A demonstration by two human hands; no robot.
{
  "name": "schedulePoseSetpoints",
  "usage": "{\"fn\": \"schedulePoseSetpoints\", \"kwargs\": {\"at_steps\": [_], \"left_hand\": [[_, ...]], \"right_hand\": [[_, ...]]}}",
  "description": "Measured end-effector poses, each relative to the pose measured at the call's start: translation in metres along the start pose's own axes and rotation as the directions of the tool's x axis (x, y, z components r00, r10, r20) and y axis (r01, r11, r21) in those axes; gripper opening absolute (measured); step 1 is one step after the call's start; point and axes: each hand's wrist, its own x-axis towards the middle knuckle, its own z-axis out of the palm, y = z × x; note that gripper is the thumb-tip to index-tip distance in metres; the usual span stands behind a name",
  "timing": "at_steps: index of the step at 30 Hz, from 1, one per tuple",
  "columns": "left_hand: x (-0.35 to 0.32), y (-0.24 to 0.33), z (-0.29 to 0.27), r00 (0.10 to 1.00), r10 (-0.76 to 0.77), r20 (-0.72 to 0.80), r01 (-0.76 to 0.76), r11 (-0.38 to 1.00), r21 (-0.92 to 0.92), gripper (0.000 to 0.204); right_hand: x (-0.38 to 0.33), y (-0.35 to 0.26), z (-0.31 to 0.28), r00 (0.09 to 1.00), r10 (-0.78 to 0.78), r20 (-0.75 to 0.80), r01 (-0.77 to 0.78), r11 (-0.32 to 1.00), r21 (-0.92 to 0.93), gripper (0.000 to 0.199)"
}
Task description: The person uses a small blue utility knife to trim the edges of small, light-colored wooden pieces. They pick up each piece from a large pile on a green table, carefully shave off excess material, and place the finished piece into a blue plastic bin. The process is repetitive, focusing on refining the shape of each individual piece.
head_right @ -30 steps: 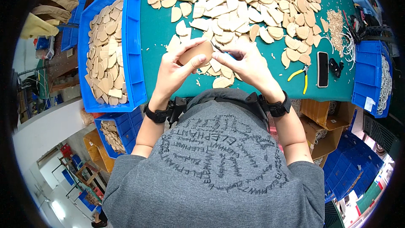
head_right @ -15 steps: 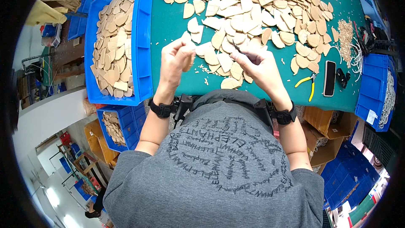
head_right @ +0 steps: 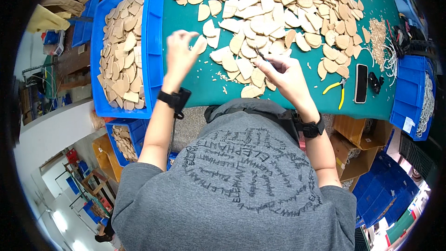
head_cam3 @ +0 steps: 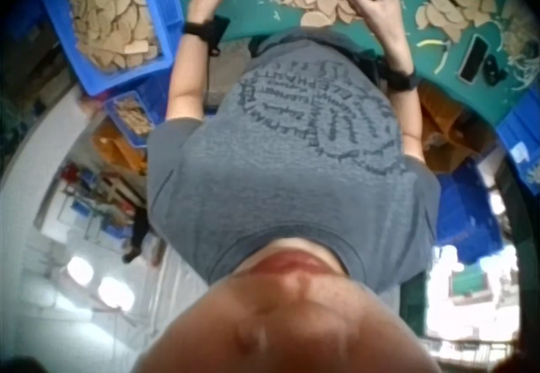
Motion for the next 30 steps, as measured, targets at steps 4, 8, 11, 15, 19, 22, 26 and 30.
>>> {"fn": "schedulePoseSetpoints", "kwargs": {"at_steps": [4,8,11,15,19,22,26,30], "left_hand": [[-0.044,0.036,0.073,0.956,-0.068,0.286,0.086,0.995,-0.049,0.042],[-0.047,0.044,0.08,0.96,-0.006,0.279,0.123,0.907,-0.403,0.028],[-0.04,0.054,0.06,0.87,-0.044,0.492,0.422,0.581,-0.696,0.014],[-0.031,0.075,0.016,0.816,0.031,0.577,0.577,0.019,-0.817,0.017],[-0.03,0.09,-0.014,0.909,0.065,0.412,0.41,0.04,-0.911,0.037],[-0.023,0.103,-0.037,0.912,-0.02,0.409,0.405,0.192,-0.894,0.038],[-0.026,0.108,-0.044,0.944,-0.096,0.315,0.329,0.324,-0.887,0.028],[-0.028,0.109,-0.047,0.965,-0.1,0.242,0.262,0.435,-0.861,0.026]], "right_hand": [[-0.003,-0.001,0.002,1.0,0.002,-0.025,-0.001,0.999,0.052,0.024],[-0.004,0.008,-0.001,0.999,0.019,-0.045,-0.018,1.0,0.023,0.026],[-0.002,0.008,-0.001,0.998,0.055,-0.018,-0.056,0.998,-0.042,0.028],[-0.001,0.003,0.008,0.993,0.099,0.062,-0.099,0.995,-0.009,0.032],[-0.002,-0.009,0.012,0.985,0.093,0.143,-0.102,0.993,0.062,0.033],[-0.003,-0.012,0.012,0.987,0.059,0.149,-0.077,0.991,0.114,0.034],[-0.004,-0.015,0.011,0.988,0.035,0.152,-0.054,0.991,0.126,0.035],[-0.004,-0.016,0.01,0.987,0.054,0.155,-0.071,0.992,0.108,0.039]]}}
